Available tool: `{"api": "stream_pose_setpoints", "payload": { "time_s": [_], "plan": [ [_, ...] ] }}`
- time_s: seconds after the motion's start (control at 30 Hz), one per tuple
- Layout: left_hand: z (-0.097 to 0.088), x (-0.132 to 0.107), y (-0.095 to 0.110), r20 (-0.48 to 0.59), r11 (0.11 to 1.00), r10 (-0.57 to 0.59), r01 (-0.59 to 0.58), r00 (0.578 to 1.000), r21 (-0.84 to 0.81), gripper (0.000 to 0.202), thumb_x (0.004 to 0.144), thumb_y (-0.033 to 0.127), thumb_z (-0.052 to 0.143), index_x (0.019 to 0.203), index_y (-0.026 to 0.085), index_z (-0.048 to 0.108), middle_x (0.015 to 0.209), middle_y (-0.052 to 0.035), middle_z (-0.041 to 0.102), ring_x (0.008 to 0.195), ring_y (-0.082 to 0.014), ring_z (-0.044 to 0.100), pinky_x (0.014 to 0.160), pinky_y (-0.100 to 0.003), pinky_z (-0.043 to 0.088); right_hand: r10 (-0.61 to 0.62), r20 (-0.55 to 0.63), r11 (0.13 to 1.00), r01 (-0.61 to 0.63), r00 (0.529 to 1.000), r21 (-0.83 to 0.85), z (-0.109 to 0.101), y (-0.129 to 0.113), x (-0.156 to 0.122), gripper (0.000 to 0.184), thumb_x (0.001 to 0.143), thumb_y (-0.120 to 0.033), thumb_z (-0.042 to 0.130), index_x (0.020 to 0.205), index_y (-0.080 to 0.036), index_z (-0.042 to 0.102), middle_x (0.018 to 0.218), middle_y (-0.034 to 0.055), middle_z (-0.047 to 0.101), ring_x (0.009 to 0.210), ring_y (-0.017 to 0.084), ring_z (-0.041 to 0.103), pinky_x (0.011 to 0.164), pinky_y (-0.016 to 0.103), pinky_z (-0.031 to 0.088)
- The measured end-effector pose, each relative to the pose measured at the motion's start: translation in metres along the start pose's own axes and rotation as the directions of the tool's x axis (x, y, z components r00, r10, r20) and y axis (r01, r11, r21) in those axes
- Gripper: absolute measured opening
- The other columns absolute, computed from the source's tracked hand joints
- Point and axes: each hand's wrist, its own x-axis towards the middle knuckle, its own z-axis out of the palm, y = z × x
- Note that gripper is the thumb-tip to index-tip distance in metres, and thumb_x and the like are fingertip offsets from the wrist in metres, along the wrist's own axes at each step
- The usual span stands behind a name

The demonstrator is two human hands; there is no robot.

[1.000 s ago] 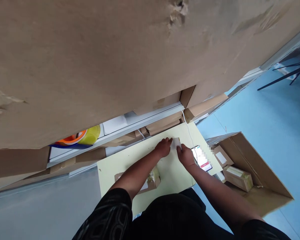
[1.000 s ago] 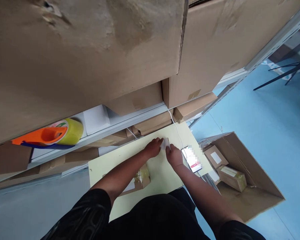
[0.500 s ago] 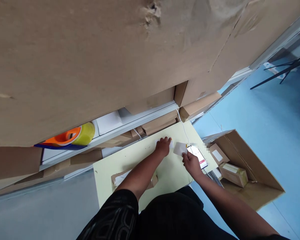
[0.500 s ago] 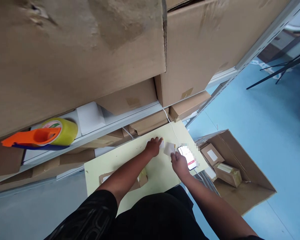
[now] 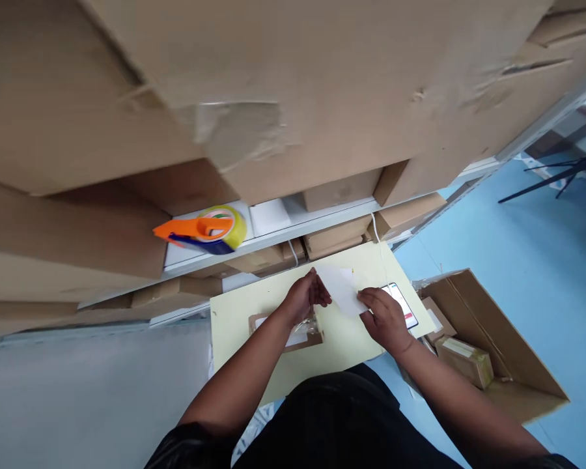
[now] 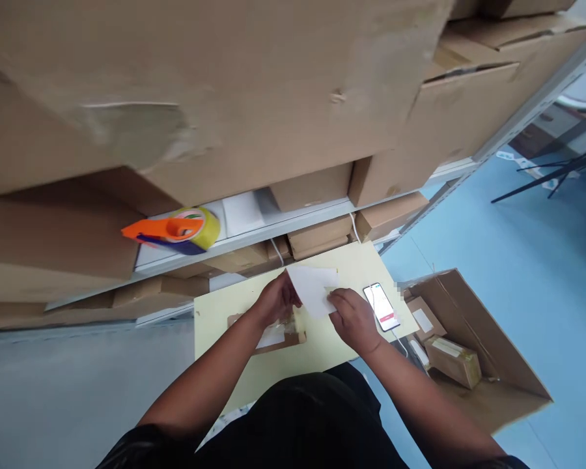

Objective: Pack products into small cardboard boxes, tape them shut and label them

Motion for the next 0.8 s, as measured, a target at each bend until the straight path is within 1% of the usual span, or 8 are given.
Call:
{"api": "stream_pose_setpoints", "payload": {
  "time_s": [0.1,0.27,0.4,0.5,0.57,0.63,0.73,0.8],
  "plan": [
    [-0.017,-0.05,0.012,-0.146,0.965,0.051,-0.086,0.988,-0.247,0.046,0.085,0.061,0.059,0.07,0.018,0.06,0.057,-0.0031,0.062,0.052,-0.0156,0.059,0.054,-0.029,0.048,-0.071,0.019,0.996,0.07,0.997,0.06,0.011,-0.025,0.007,0.032,0.091,-0.011,0.056,0.118,-0.024,0.066,0.109,0.0102,0.072,0.101,0.024,0.07,0.085,0.041,0.061],
    [-0.05,-0.117,0.016,-0.249,0.904,0.099,-0.192,0.963,-0.382,0.043,0.084,0.058,0.06,0.07,0.018,0.061,0.054,-0.0023,0.061,0.047,-0.0148,0.057,0.048,-0.028,0.043,-0.081,0.028,0.978,0.074,0.996,0.198,0.03,-0.069,0.014,0.029,0.091,-0.011,0.057,0.114,-0.023,0.068,0.11,0.0102,0.072,0.1,0.023,0.071,0.085,0.04,0.063],
    [-0.067,-0.165,0.014,-0.273,0.901,0.123,-0.223,0.954,-0.372,0.03,0.072,0.041,0.079,0.071,0.016,0.061,0.062,-0.0015,0.066,0.049,-0.0134,0.059,0.049,-0.026,0.043,0.033,0.039,0.93,-0.045,0.999,0.365,0.04,-0.098,0.016,0.021,0.092,-0.016,0.059,0.107,-0.026,0.071,0.105,0.0075,0.074,0.096,0.023,0.072,0.082,0.039,0.062],
    [-0.072,-0.192,0.01,-0.277,0.895,0.162,-0.259,0.947,-0.362,0.03,0.072,0.038,0.081,0.07,0.015,0.063,0.064,-0.003,0.068,0.054,-0.0145,0.062,0.053,-0.026,0.045,0.21,0.051,0.847,-0.207,0.976,0.489,0.047,-0.116,0.015,0.016,0.09,-0.023,0.065,0.102,-0.026,0.074,0.103,0.0068,0.075,0.096,0.024,0.072,0.084,0.039,0.06],
    [-0.074,-0.204,0.005,-0.309,0.879,0.223,-0.328,0.924,-0.347,0.03,0.075,0.04,0.081,0.071,0.015,0.065,0.068,-0.0049,0.07,0.061,-0.0161,0.065,0.059,-0.028,0.048,0.374,0.164,0.697,-0.393,0.913,0.599,0.052,-0.128,0.015,0.026,0.086,-0.028,0.07,0.112,-0.026,0.073,0.108,0.0072,0.075,0.097,0.025,0.071,0.085,0.039,0.058],
    [-0.076,-0.213,-0.001,-0.365,0.852,0.286,-0.409,0.886,-0.328,0.03,0.078,0.043,0.08,0.076,0.015,0.069,0.074,-0.0066,0.072,0.069,-0.0172,0.067,0.065,-0.029,0.05,0.479,0.37,0.392,-0.572,0.796,0.721,0.058,-0.142,0.015,0.041,0.086,-0.035,0.07,0.126,-0.027,0.067,0.111,0.0071,0.075,0.095,0.026,0.072,0.083,0.04,0.058],
    [-0.079,-0.224,-0.011,-0.43,0.833,0.333,-0.475,0.839,-0.283,0.032,0.081,0.046,0.078,0.085,0.014,0.073,0.083,-0.0077,0.074,0.074,-0.0166,0.065,0.071,-0.03,0.05,0.362,0.65,-0.116,-0.659,0.668,0.743,0.063,-0.168,0.014,0.036,0.084,-0.042,0.069,0.118,-0.029,0.068,0.112,0.0073,0.076,0.095,0.028,0.074,0.083,0.046,0.057],
    [-0.078,-0.231,-0.016,-0.44,0.847,0.349,-0.48,0.827,-0.23,0.034,0.083,0.047,0.077,0.089,0.014,0.075,0.08,-0.0067,0.073,0.073,-0.0156,0.062,0.073,-0.03,0.048,0.232,0.73,-0.27,-0.679,0.643,0.683,0.066,-0.188,0.013,0.026,0.08,-0.04,0.073,0.103,-0.027,0.072,0.119,0.0091,0.075,0.101,0.03,0.072,0.086,0.047,0.056]
  ]
}}
